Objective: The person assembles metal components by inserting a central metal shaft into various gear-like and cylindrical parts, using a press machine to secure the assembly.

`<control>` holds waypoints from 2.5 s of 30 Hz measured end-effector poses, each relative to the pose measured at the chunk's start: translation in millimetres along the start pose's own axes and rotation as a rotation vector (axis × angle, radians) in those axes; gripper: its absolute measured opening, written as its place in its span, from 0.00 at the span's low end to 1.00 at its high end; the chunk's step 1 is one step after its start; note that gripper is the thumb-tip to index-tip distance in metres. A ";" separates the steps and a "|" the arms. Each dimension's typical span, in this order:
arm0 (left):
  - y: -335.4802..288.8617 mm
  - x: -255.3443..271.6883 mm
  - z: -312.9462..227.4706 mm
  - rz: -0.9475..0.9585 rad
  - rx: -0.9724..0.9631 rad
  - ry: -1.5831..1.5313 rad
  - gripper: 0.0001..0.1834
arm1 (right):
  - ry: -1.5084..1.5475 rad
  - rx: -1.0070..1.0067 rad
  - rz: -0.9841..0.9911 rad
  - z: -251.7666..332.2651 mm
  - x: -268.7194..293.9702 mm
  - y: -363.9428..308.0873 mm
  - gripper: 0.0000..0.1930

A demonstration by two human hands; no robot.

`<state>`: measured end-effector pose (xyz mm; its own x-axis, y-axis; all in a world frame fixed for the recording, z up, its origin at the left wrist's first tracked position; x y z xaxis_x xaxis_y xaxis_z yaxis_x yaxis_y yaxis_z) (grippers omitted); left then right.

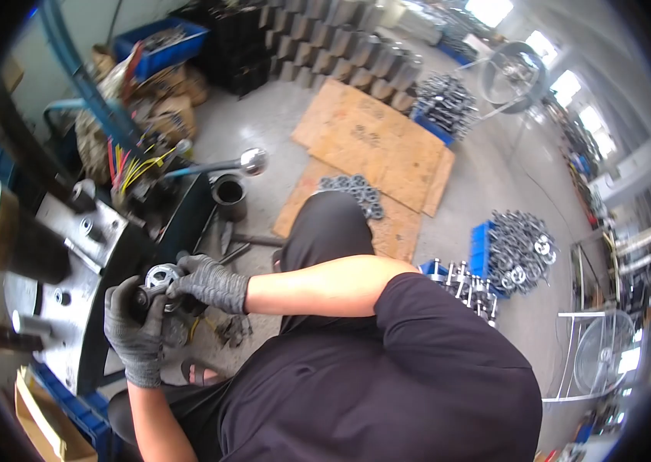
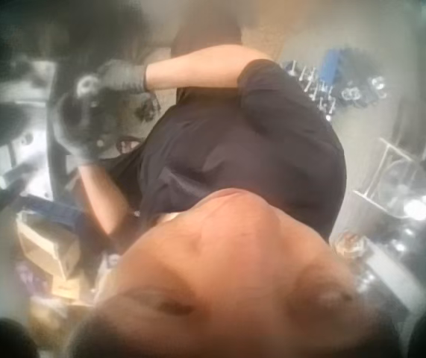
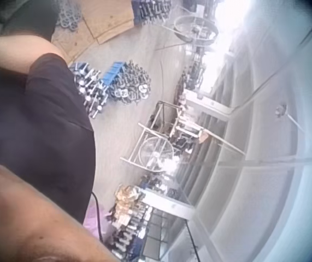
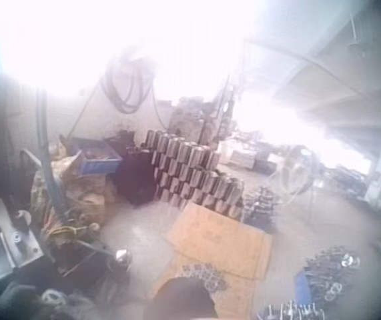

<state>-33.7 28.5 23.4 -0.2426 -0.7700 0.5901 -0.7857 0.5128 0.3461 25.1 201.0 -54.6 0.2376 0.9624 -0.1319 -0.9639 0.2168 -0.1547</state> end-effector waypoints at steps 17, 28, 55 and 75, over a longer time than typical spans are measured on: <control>-55.2 -75.6 -55.6 0.522 -0.237 0.102 0.21 | -0.353 0.467 -0.774 152.8 313.8 -347.7 0.23; -65.0 -102.6 -45.7 0.601 -0.254 0.163 0.25 | -1.172 -0.598 -0.925 49.1 467.8 -567.8 0.27; -44.1 -84.3 -35.6 0.555 -0.211 0.205 0.23 | -1.083 -0.741 -1.032 -49.2 573.6 -739.1 0.22; -411.7 200.2 169.6 -0.771 0.836 0.091 0.11 | -1.081 0.869 0.686 154.5 79.1 -56.9 0.10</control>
<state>144.7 -401.1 -124.7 0.4841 -0.7228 0.4932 -0.8491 -0.5242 0.0652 80.1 290.1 95.0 -0.0923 0.4867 0.8687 -0.7098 -0.6440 0.2854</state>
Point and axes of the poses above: each hand's wrist, its own y-axis towards the middle knuckle, its own x-axis out of the back of the hand, z = x × y, the point moved 5 cm from there along y, towards the middle knuckle, and after that the axes turned 10 degrees about x, right-handed, at the moved point
